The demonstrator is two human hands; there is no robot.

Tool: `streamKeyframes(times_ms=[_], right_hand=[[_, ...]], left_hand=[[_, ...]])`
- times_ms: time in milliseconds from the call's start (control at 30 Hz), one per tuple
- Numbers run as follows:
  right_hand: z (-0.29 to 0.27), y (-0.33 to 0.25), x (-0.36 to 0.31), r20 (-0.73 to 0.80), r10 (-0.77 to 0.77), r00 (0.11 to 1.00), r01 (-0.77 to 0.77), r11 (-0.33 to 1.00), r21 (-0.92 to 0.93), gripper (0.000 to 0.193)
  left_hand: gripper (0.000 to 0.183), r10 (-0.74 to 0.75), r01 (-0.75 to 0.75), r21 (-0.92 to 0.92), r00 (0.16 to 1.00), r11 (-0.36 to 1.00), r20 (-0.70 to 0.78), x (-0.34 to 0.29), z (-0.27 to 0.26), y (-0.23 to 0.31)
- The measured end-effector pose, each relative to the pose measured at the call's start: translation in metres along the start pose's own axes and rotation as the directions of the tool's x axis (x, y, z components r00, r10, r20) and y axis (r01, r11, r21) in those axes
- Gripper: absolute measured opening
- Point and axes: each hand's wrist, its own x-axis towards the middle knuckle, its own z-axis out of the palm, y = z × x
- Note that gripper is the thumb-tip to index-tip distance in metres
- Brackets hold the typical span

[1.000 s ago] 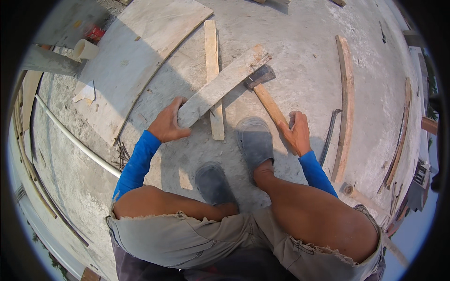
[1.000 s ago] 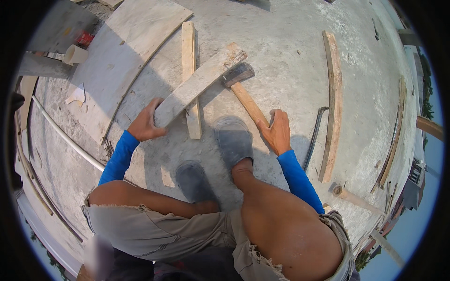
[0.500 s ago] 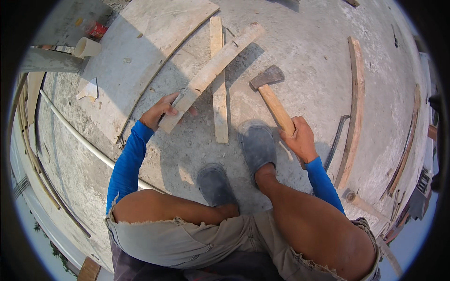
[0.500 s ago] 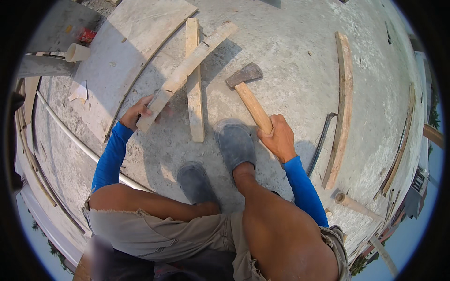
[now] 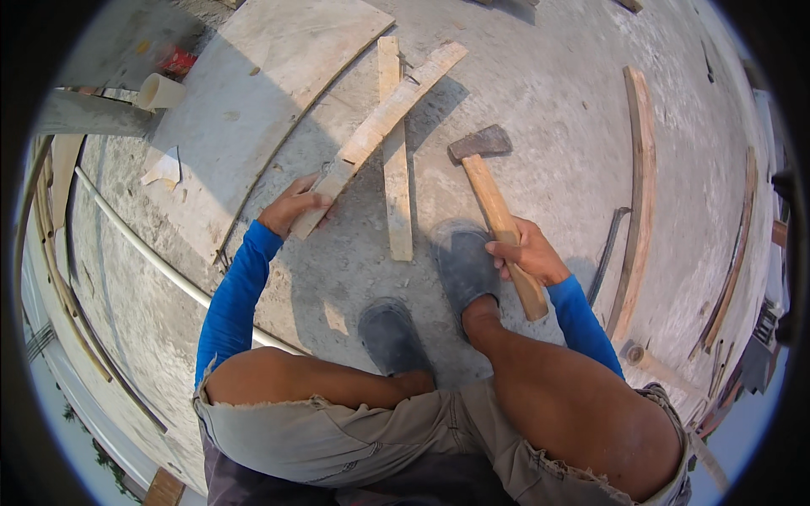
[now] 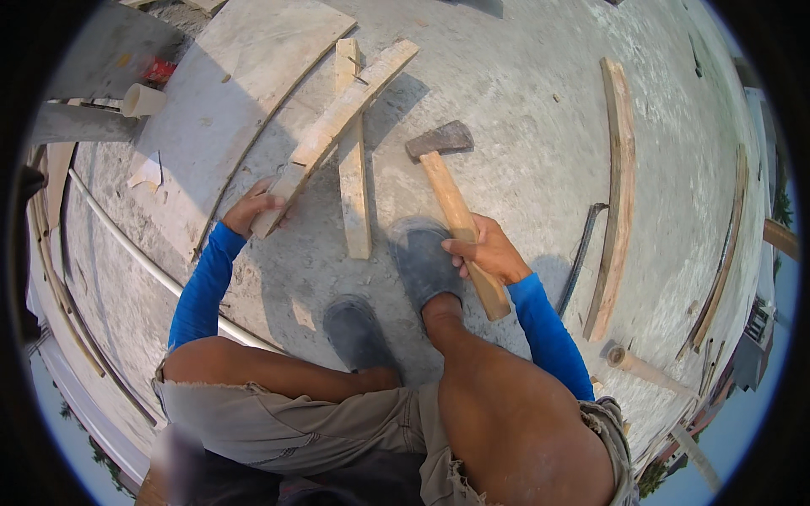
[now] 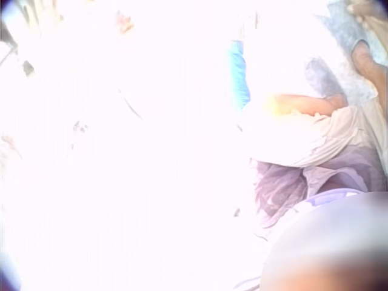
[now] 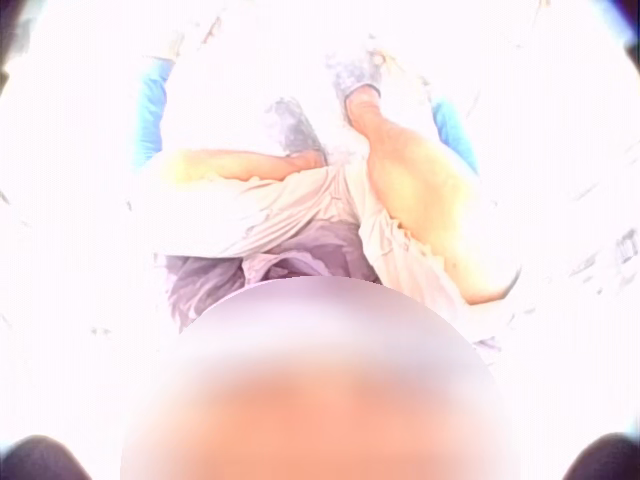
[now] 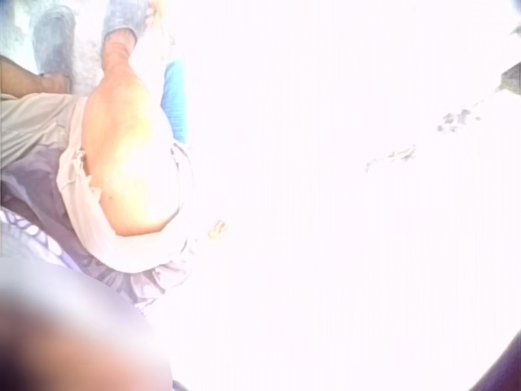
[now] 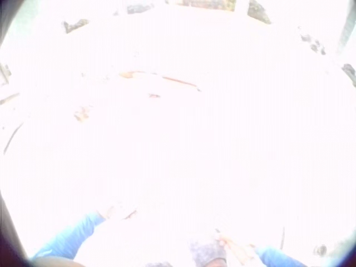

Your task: The person uses a crowbar to pry apart a small wooden frame on the floor. They then pick up a hammer and strike the wooden pieces to separate them further. The person continues to hammer the wood pieces individually.

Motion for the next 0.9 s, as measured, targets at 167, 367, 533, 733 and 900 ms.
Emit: streamKeyframes(times_ms=[167,367,533,733,900], right_hand=[[0.012,0.009,-0.009,-0.147,-0.102,0.984,0.107,0.994,0.027,0.033],[0.013,0.007,-0.020,-0.347,-0.262,0.901,0.251,0.965,-0.079,0.035],[0.018,-0.014,-0.022,-0.392,-0.450,0.802,0.360,0.889,-0.284,0.034],[0.031,-0.029,-0.018,-0.342,-0.728,0.594,0.413,0.641,-0.647,0.035],[0.033,-0.037,-0.014,-0.251,-0.770,0.587,0.409,0.549,-0.729,0.037]], left_hand=[[0.092,0.457,-0.161,0.753,0.866,0.638,-0.202,-0.013,0.019,-0.002],[0.093,0.622,-0.015,0.944,0.756,0.330,-0.206,-0.025,0.012,-0.011],[0.078,0.297,0.207,0.926,0.905,0.315,-0.304,-0.005,0.019,-0.009],[0.065,0.489,0.212,0.929,0.802,0.303,-0.343,0.010,0.045,-0.018],[0.069,0.540,0.220,0.923,0.758,0.315,-0.365,0.012,0.048,-0.027]])
